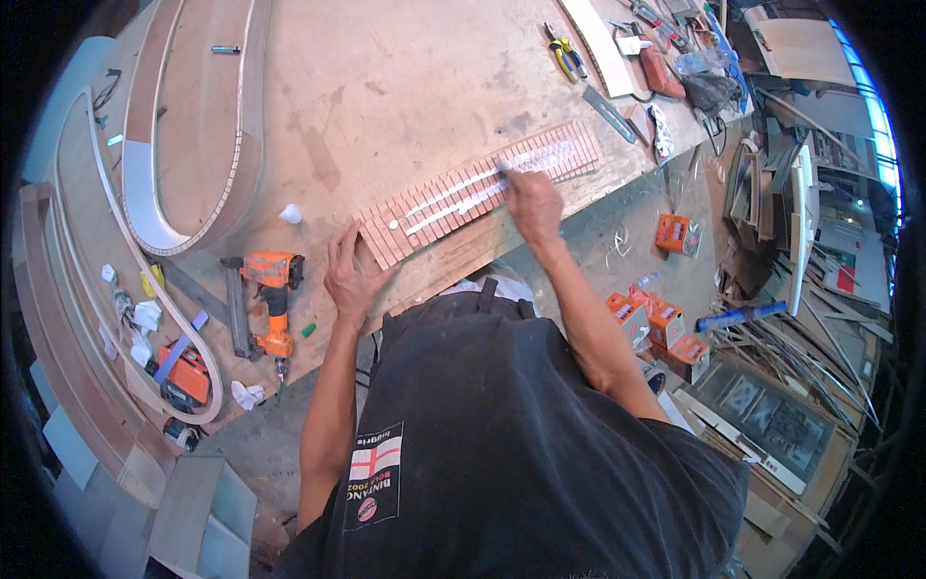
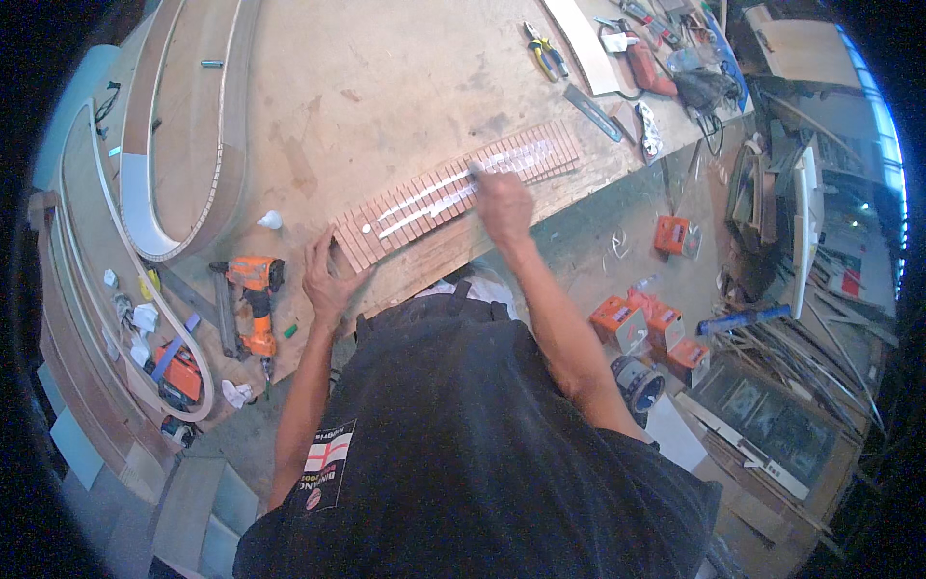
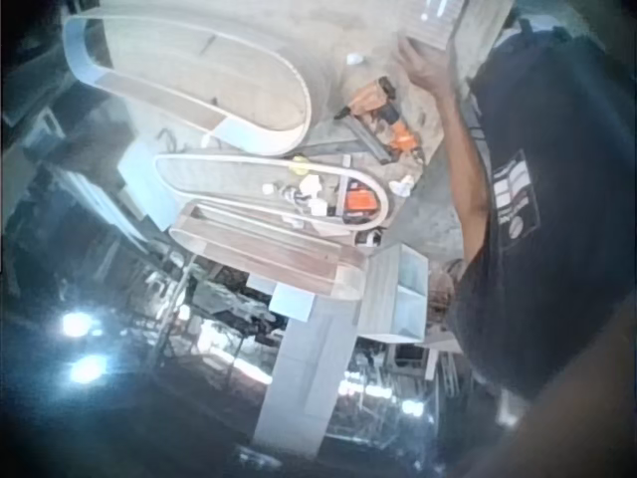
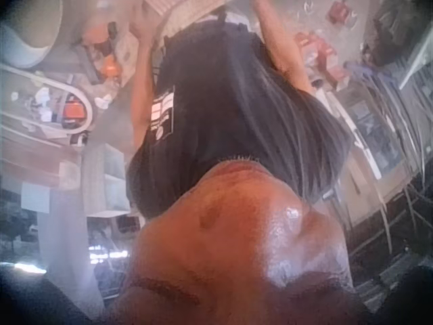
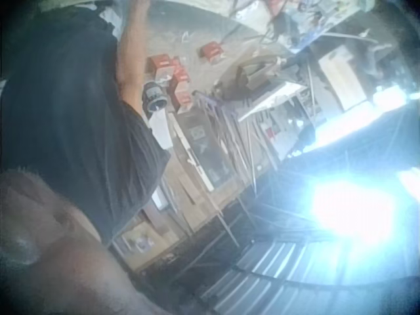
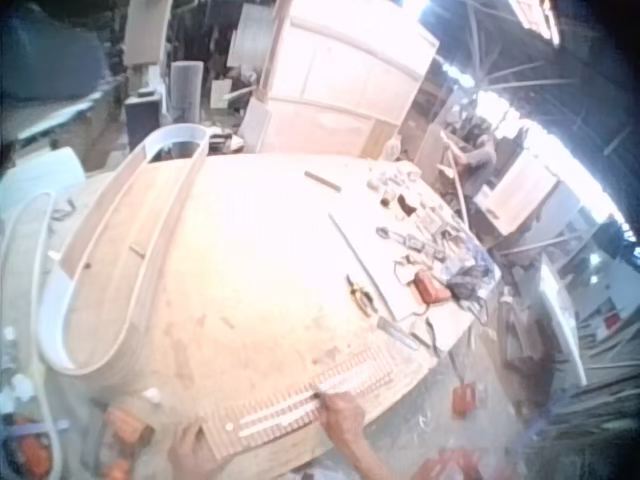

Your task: The person applies glue to a slatted wooden piece and spreads it evenly with a scraper. They then position a curved wooden frame on the workbench and fit the glued slatted piece into the frame's edge.

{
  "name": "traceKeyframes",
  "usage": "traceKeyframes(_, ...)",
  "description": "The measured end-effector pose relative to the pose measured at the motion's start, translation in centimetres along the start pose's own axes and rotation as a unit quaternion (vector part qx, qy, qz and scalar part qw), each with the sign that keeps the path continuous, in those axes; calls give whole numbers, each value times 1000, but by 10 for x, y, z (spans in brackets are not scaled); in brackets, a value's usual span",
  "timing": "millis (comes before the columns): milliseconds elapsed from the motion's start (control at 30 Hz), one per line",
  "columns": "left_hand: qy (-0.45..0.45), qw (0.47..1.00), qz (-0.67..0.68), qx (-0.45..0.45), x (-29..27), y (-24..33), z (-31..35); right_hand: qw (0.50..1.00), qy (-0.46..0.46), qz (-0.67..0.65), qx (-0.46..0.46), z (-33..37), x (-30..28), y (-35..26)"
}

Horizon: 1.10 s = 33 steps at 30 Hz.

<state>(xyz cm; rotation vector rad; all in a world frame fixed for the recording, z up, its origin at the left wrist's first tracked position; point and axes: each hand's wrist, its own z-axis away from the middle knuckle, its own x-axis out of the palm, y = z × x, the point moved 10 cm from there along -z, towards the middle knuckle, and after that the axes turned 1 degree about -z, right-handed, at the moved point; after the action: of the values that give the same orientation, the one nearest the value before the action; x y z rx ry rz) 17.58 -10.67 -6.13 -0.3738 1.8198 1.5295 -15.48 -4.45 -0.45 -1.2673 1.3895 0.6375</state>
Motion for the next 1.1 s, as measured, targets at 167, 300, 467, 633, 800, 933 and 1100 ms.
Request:
traceKeyframes(167, 4, 1000, -2, 7, 0, 0, -1, 992, -67, -81, -70, 27, 10, -94)
traceKeyframes(300, 8, 1000, 2, 17, -1, -3, -1, 987, -4, -157, 13, 23, 5, -45)
traceKeyframes(467, 1, 1000, 10, 12, 2, -2, 0, 985, 43, 28, 165, -6, -38, 88)
traceKeyframes(633, 7, 1000, 11, 17, 0, 1, -1, 988, -16, 141, 53, 7, -10, 85)
traceKeyframes(800, 8, 1000, 6, 2, 0, -2, 1, 994, 36, 74, 72, -8, -35, 95)
traceKeyframes(933, 10, 1000, 17, 22, -2, 2, -1, 983, 24, 83, 161, -27, -39, 134)
traceKeyframes(1100, 9, 1000, -9, 11, 0, 0, 1, 996, -8, 19, 86, 1, -11, 72)
